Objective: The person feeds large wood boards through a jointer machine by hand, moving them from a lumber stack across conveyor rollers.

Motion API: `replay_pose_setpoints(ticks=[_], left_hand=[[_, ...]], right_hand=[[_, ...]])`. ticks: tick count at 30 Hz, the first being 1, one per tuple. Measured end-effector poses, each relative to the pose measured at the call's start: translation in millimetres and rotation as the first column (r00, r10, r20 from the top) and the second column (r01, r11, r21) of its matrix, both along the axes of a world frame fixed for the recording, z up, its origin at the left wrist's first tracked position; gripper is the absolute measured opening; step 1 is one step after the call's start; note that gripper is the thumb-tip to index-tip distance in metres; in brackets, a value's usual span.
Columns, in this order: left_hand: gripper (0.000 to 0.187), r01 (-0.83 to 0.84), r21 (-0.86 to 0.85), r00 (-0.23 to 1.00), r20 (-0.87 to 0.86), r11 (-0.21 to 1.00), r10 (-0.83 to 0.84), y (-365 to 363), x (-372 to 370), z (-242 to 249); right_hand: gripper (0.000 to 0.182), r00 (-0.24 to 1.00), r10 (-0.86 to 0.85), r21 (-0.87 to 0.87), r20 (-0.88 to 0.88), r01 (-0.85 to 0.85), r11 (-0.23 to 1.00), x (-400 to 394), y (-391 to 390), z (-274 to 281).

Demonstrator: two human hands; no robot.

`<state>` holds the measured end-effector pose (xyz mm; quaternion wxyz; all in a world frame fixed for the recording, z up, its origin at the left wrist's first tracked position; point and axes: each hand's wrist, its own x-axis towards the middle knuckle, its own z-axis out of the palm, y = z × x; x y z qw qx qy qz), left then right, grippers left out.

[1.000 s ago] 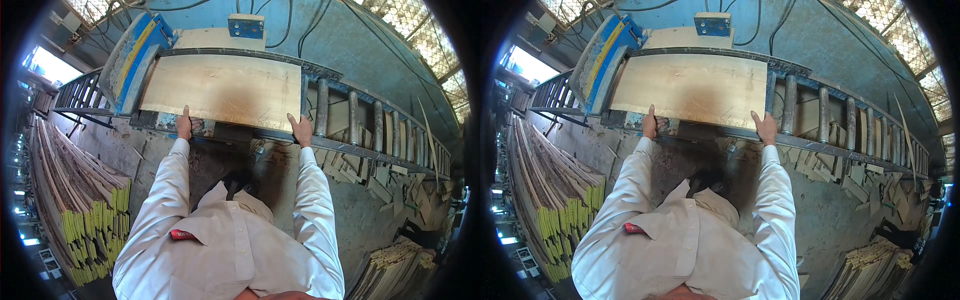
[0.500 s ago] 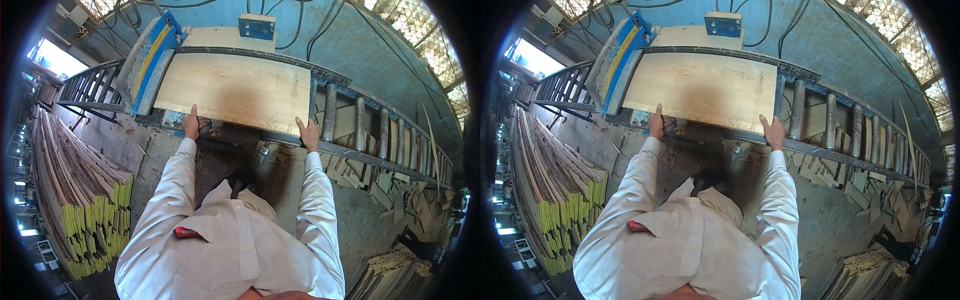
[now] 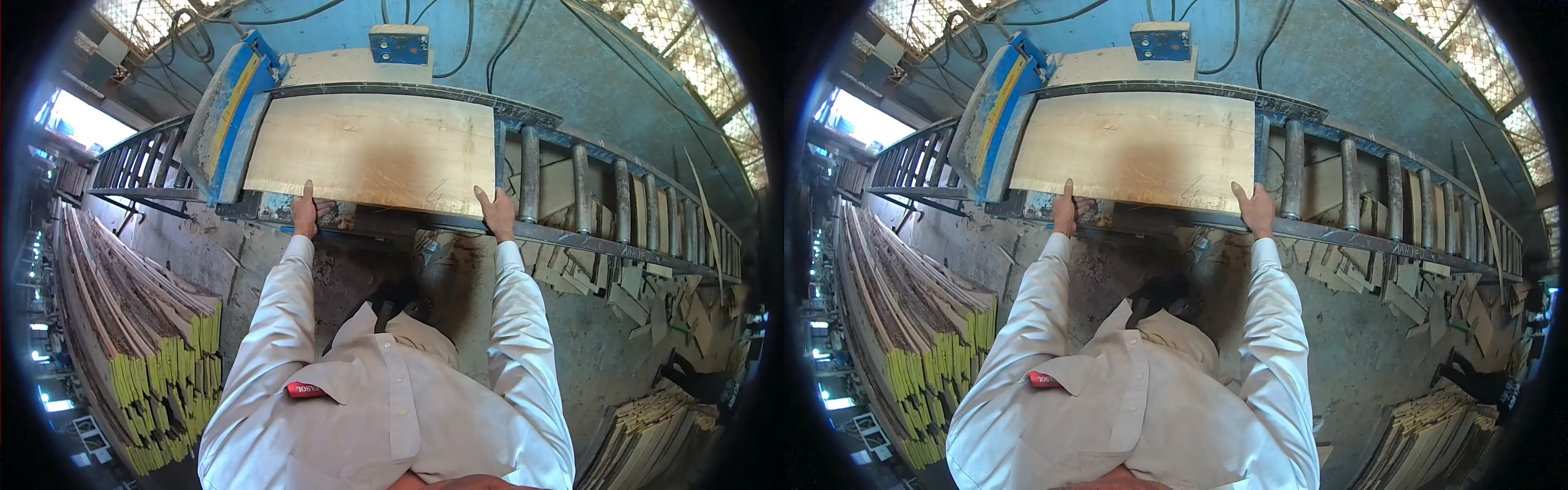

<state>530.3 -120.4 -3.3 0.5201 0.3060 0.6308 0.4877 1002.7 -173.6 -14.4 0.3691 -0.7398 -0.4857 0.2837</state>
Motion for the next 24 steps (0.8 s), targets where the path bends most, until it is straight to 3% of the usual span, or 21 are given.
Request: replay_pose_setpoints(ticks=[3,9,13,15,20,24], left_hand=[[0.071,0.019,-0.014,1.0,-0.011,1.0,-0.02,0,-1,1],[0.075,-0.005,-0.022,1.0,-0.014,1.0,0.004,1,-1,-4],[0.074,-0.063,-0.011,0.998,-0.016,0.998,0.063,4,3,-10],[0.071,-0.06,0.006,0.994,0.092,0.998,0.059,2,5,-7],[0.064,-0.146,-0.026,0.983,0.109,0.989,0.148,-4,8,8],[0.062,-0.115,-0.011,0.989,0.091,0.993,0.116,-4,9,9]], right_hand=[[0.061,1.0,-0.01,0.048,-0.022,0.011,0.999,-2,-2,4],[0.061,0.998,0.028,-0.05,0.055,-0.025,0.998,2,-2,11],[0.061,0.995,0.011,0.025,0.097,-0.014,1.0,-2,-5,13],[0.06,0.993,0.021,0.023,0.115,-0.024,0.999,-2,-4,13],[0.06,0.994,0.082,0.037,0.068,-0.085,0.996,-2,0,7],[0.058,0.999,0.042,0.051,0.019,-0.043,0.998,-1,0,6]])
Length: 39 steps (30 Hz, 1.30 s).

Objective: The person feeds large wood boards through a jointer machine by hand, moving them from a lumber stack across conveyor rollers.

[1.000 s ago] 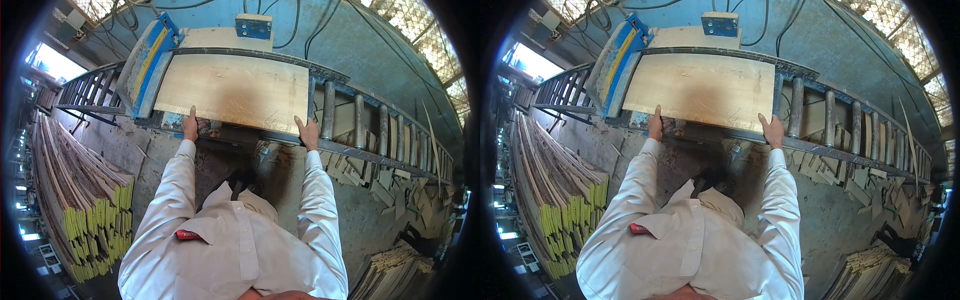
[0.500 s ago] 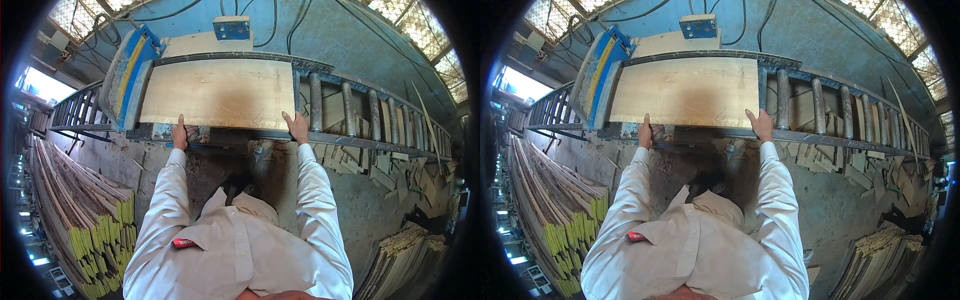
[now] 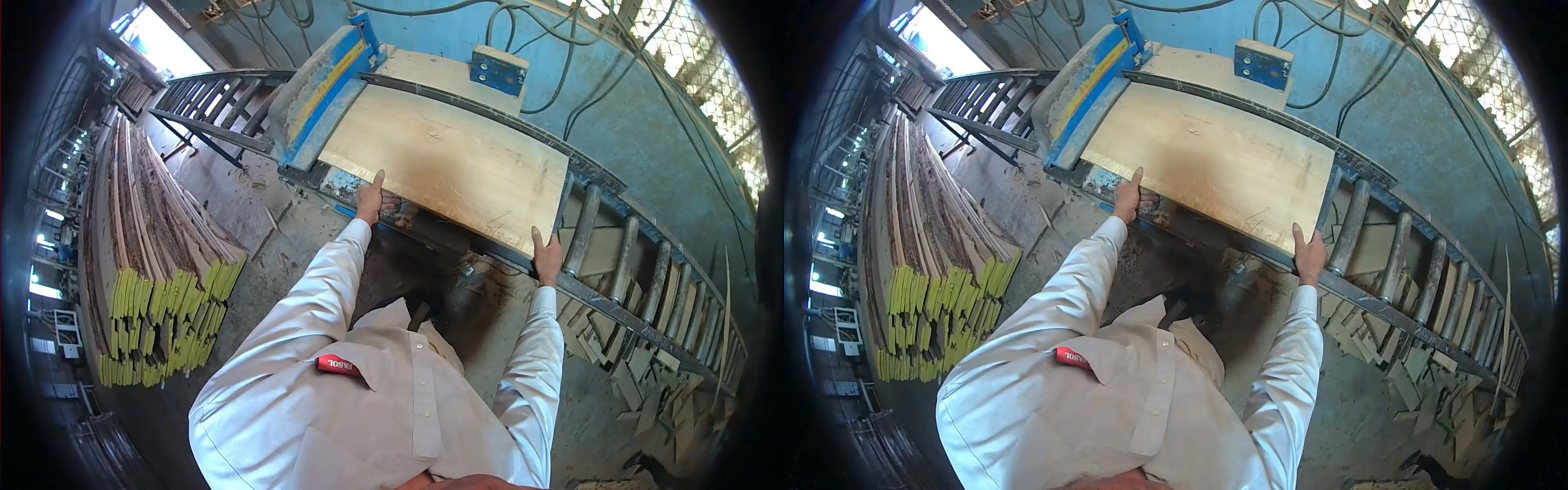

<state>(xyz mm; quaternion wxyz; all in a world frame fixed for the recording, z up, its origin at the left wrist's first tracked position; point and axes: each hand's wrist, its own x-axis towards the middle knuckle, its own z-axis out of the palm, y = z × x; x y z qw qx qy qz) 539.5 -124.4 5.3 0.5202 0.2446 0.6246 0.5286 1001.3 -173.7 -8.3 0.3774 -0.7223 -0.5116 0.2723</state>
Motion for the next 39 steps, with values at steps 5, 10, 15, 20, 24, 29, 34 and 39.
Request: replay_pose_setpoints(ticks=[5,10,15,20,24,29,34,39], left_hand=[[0.061,-0.031,-0.022,0.999,-0.009,0.999,0.031,1,-2,-3],[0.064,-0.014,-0.018,1.0,-0.01,1.0,0.013,3,-6,-10],[0.058,-0.038,-0.023,0.998,-0.041,0.999,0.037,4,-6,-20],[0.062,-0.092,0.029,0.983,-0.158,0.995,0.095,6,-7,-28],[0.069,-0.088,0.012,0.995,-0.052,0.996,0.089,1,-6,-10],[0.07,-0.077,0.047,0.997,-0.018,0.996,0.078,-3,-4,-7],[0.072,-0.048,0.039,0.998,-0.028,0.998,0.05,-4,-5,-2],[0.069,-0.035,0.067,0.999,-0.035,0.997,0.037,-11,-7,8]], right_hand=[[0.058,0.999,0.005,0.017,-0.045,-0.004,1.0,2,1,-6],[0.058,1.0,0.011,0.013,-0.006,-0.011,1.0,2,1,-4],[0.066,0.991,0.0,0.002,0.13,-0.001,1.0,0,-1,1],[0.057,0.993,0.102,0.11,0.052,-0.107,0.988,3,0,-11],[0.053,0.994,0.11,0.091,0.011,-0.111,0.99,-2,-2,1],[0.053,0.992,0.104,0.091,-0.067,-0.098,0.991,1,1,-9],[0.053,0.992,0.112,0.092,-0.066,-0.105,0.99,2,2,-11],[0.052,0.985,0.129,0.14,-0.116,-0.113,0.984,-1,1,-12]])
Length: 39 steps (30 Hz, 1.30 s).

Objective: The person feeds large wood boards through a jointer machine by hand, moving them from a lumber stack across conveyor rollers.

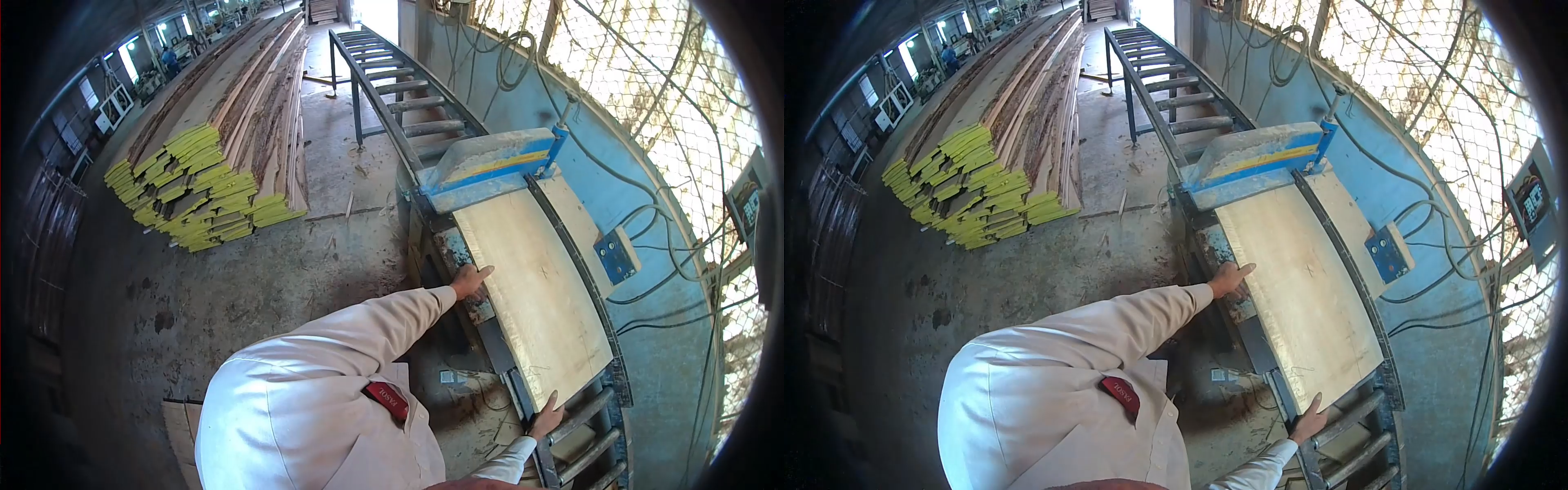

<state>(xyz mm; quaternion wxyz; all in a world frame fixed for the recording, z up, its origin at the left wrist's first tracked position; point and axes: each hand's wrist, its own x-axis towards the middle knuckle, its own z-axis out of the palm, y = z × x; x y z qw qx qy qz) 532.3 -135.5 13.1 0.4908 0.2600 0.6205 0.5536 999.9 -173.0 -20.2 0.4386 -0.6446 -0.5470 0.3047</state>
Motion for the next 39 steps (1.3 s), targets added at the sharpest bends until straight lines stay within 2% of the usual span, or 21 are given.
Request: replay_pose_setpoints(ticks=[4,5,8,12,14,17,20,21,22,24,26,28,29,30,31,32,33,34,36,38,39], left_hand=[[0.07,-0.018,0.014,1.0,0.02,1.0,0.017,-1,0,4],[0.07,-0.028,0.015,1.0,0.005,1.0,0.028,-2,1,4],[0.07,-0.036,0.015,0.999,-0.026,0.999,0.037,3,-4,-9],[0.066,0.01,-0.004,0.999,-0.036,1.0,-0.01,2,-6,-12],[0.064,0.057,-0.01,0.998,-0.017,0.998,-0.057,-4,-10,2],[0.066,0.161,0.008,0.964,0.212,0.987,-0.159,-5,-14,1],[0.063,0.172,-0.073,0.97,0.187,0.982,-0.156,1,-18,-11],[0.063,0.182,-0.035,0.96,0.221,0.983,-0.17,0,-18,-13],[0.063,0.188,0.003,0.951,0.251,0.982,-0.182,-1,-20,-13],[0.064,0.226,-0.008,0.934,0.286,0.974,-0.214,1,-20,-15],[0.065,0.201,-0.018,0.931,0.314,0.979,-0.186,4,-21,-25],[0.064,0.211,-0.01,0.924,0.329,0.977,-0.196,6,-23,-28],[0.063,0.203,-0.043,0.922,0.345,0.978,-0.176,8,-23,-30],[0.062,0.206,-0.077,0.918,0.361,0.975,-0.165,9,-21,-34],[0.061,0.186,-0.046,0.907,0.393,0.982,-0.153,8,-21,-28],[0.058,0.173,-0.039,0.912,0.384,0.984,-0.145,4,-24,-16],[0.057,0.174,-0.026,0.9,0.411,0.984,-0.148,5,-24,-19],[0.056,0.17,-0.014,0.888,0.435,0.985,-0.147,8,-23,-26],[0.053,0.198,0.015,0.888,0.422,0.98,-0.185,9,-23,-34],[0.049,0.173,0.049,0.862,0.476,0.984,-0.175,8,-26,-31],[0.044,0.172,0.032,0.861,0.481,0.985,-0.166,8,-26,-30]], right_hand=[[0.054,1.0,0.003,-0.07,-0.026,-0.005,0.998,1,0,3],[0.057,0.999,-0.017,-0.043,0.047,0.019,0.999,4,2,-3],[0.058,0.999,-0.008,-0.075,0.053,0.012,0.997,10,4,-8],[0.06,0.999,-0.029,-0.102,-0.041,0.025,0.995,-2,-1,6],[0.06,0.999,-0.034,-0.122,0.026,0.037,0.992,-2,0,8],[0.059,0.998,-0.014,-0.095,-0.064,0.008,0.995,0,1,6],[0.053,0.998,0.02,-0.08,0.067,-0.015,0.997,6,4,11],[0.048,0.997,0.05,-0.088,-0.062,-0.055,0.995,10,7,5],[0.042,0.992,0.08,-0.094,-0.095,-0.089,0.992,14,11,6],[0.036,0.993,0.041,-0.273,-0.108,-0.069,0.96,27,19,11],[0.027,0.99,0.008,-0.301,-0.144,-0.051,0.952,33,28,10],[0.029,0.941,-0.162,-0.423,-0.296,0.022,0.906,12,33,28],[0.036,0.943,-0.19,-0.309,-0.273,0.101,0.946,-5,35,29],[0.044,0.989,-0.065,-0.256,-0.131,0.029,0.966,-11,34,35],[0.046,0.948,-0.281,-0.286,-0.152,0.23,0.93,-16,40,20],[0.046,0.923,-0.329,-0.287,-0.198,0.266,0.92,-26,41,21],[0.045,0.91,-0.295,-0.266,-0.292,0.219,0.939,-25,42,19],[0.044,0.949,-0.082,-0.112,-0.305,0.05,0.992,-8,44,-1],[0.042,0.958,-0.133,-0.114,-0.252,0.107,0.988,-11,44,3],[0.04,0.949,-0.077,-0.166,-0.306,0.027,0.986,-7,46,0],[0.038,0.901,0.144,0.021,0.41,-0.167,0.986,-5,43,5]])
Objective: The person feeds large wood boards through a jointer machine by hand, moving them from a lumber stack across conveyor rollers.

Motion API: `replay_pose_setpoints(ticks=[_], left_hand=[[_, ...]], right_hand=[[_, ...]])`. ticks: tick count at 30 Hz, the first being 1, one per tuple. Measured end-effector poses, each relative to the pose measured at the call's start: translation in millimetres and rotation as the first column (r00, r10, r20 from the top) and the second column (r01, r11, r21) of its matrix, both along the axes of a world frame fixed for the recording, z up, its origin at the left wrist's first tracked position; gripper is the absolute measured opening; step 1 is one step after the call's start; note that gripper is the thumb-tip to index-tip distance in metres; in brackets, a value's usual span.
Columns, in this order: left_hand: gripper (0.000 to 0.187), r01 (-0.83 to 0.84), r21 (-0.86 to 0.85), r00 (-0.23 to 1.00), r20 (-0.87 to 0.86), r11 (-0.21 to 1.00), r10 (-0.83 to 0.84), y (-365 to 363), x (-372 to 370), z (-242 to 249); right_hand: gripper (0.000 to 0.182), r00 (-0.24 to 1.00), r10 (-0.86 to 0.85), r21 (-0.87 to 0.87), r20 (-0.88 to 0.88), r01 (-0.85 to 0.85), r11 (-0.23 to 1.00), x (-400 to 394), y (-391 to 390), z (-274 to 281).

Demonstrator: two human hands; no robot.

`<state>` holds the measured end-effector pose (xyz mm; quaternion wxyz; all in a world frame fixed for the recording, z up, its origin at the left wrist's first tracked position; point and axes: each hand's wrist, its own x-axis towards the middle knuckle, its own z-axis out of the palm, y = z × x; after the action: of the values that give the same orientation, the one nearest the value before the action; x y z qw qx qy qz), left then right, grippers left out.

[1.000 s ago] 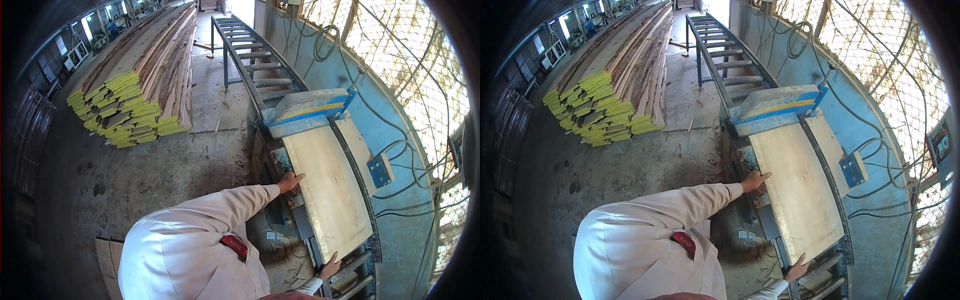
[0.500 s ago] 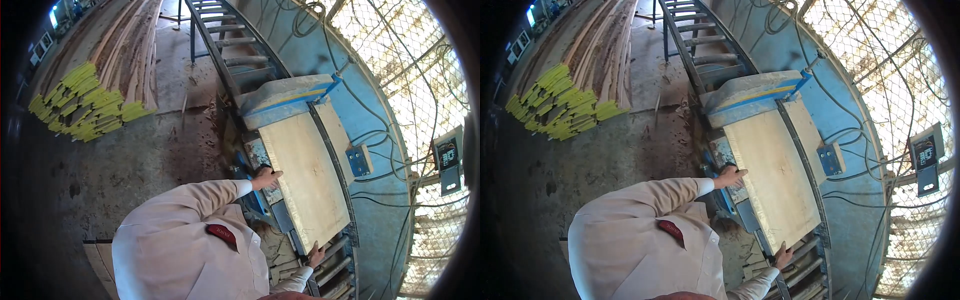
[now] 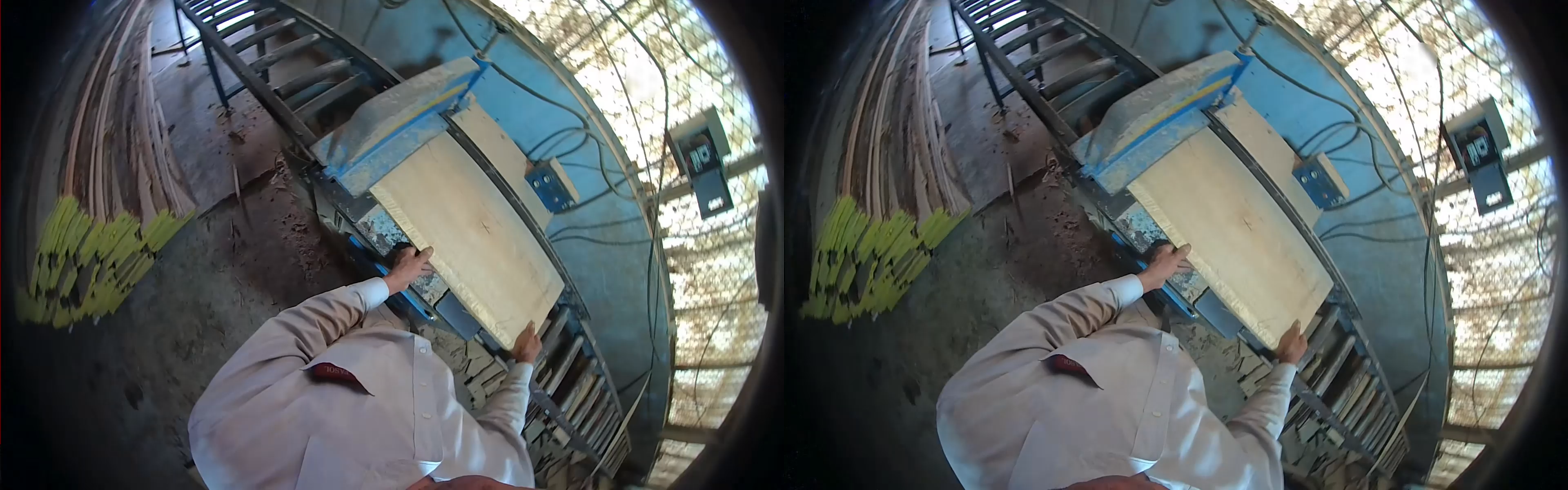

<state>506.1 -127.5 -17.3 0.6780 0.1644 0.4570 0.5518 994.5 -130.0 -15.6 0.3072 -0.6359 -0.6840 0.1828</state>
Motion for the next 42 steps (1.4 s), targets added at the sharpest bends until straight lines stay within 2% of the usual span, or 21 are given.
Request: replay_pose_setpoints(ticks=[1,3,4,5,7,9,10,12,13,14,17,23,30,31,32,34,35,36,38,40,42], left_hand=[[0.044,0.035,-0.002,0.999,-0.001,0.999,-0.035,0,-1,-1],[0.041,-0.036,-0.025,0.995,0.087,0.999,0.038,2,-6,-4],[0.039,-0.079,0.0,0.992,0.101,0.997,0.079,3,-10,-9],[0.039,-0.121,-0.014,0.99,0.071,0.993,0.122,4,-15,-4],[0.038,-0.165,-0.112,0.985,0.03,0.98,0.169,8,-29,-3],[0.033,-0.177,-0.04,0.981,0.069,0.983,0.179,7,-43,-16],[0.028,-0.162,-0.054,0.975,0.146,0.985,0.168,7,-49,-19],[0.036,-0.05,0.152,0.944,0.331,0.987,-0.003,5,-69,-53],[0.041,-0.027,0.063,0.981,0.193,0.998,0.014,9,-70,-47],[0.042,0.009,0.061,0.996,0.09,0.998,-0.015,9,-69,-39],[0.051,0.029,-0.026,0.999,-0.032,0.999,-0.03,14,-67,-18],[0.052,0.208,0.177,0.977,-0.091,0.962,-0.194,-9,-63,6],[0.048,0.11,0.089,0.966,-0.244,0.99,-0.086,-45,-26,35],[0.046,0.353,0.259,0.705,-0.705,0.899,-0.074,-63,-3,50],[0.043,0.616,0.238,0.265,-0.96,0.751,0.087,-74,14,61],[0.041,0.547,0.271,0.467,-0.884,0.792,-0.021,-80,35,24],[0.038,0.326,0.211,0.809,-0.567,0.922,-0.156,-90,66,44],[0.034,0.13,0.054,0.987,-0.103,0.99,-0.124,-98,107,65],[0.03,0.429,0.228,0.781,-0.579,0.874,-0.232,-107,147,66],[0.026,0.422,0.183,0.873,-0.348,0.888,-0.343,-114,205,96],[0.026,0.472,0.201,0.813,-0.476,0.858,-0.336,-115,250,71]], right_hand=[[0.04,0.721,0.141,0.103,0.679,-0.284,0.953,-4,-2,8],[0.038,0.442,-0.086,0.28,0.893,-0.394,0.875,-7,5,3],[0.034,0.816,-0.039,0.152,0.576,-0.06,0.987,-8,3,-10],[0.033,0.978,-0.177,-0.114,0.114,0.19,0.975,-5,4,-20],[0.037,0.833,-0.345,-0.301,-0.432,0.228,0.926,-43,5,-2],[0.029,0.981,-0.071,-0.043,0.182,0.08,0.996,-6,25,-82],[0.03,0.752,-0.059,-0.072,0.657,0.14,0.988,-72,3,21],[0.037,0.83,-0.251,-0.205,0.498,0.395,0.896,-85,1,27],[0.051,0.784,-0.589,-0.247,0.199,0.621,0.744,-92,-4,25],[0.063,0.756,-0.633,-0.274,0.167,0.652,0.706,-97,-10,34],[0.069,0.769,-0.592,-0.408,0.242,0.634,0.657,-104,-19,76],[0.079,0.766,-0.642,-0.436,-0.026,0.569,0.697,-81,-32,70],[0.089,0.842,-0.539,-0.411,-0.026,0.483,0.773,-9,-70,51],[0.088,0.841,-0.54,-0.397,-0.027,0.487,0.778,9,-80,52],[0.086,0.847,-0.53,-0.392,-0.031,0.478,0.786,29,-89,52],[0.082,0.845,-0.532,-0.406,-0.054,0.468,0.785,70,-108,59],[0.08,0.836,-0.545,-0.42,-0.067,0.471,0.776,91,-117,68],[0.078,0.832,-0.551,-0.406,-0.061,0.484,0.776,112,-126,77],[0.069,0.807,-0.585,-0.404,-0.076,0.512,0.758,169,-139,62],[0.056,0.792,-0.604,-0.415,0.09,0.582,0.7,228,-152,59],[0.04,0.79,-0.507,-0.391,-0.345,0.37,0.843,258,-158,95]])
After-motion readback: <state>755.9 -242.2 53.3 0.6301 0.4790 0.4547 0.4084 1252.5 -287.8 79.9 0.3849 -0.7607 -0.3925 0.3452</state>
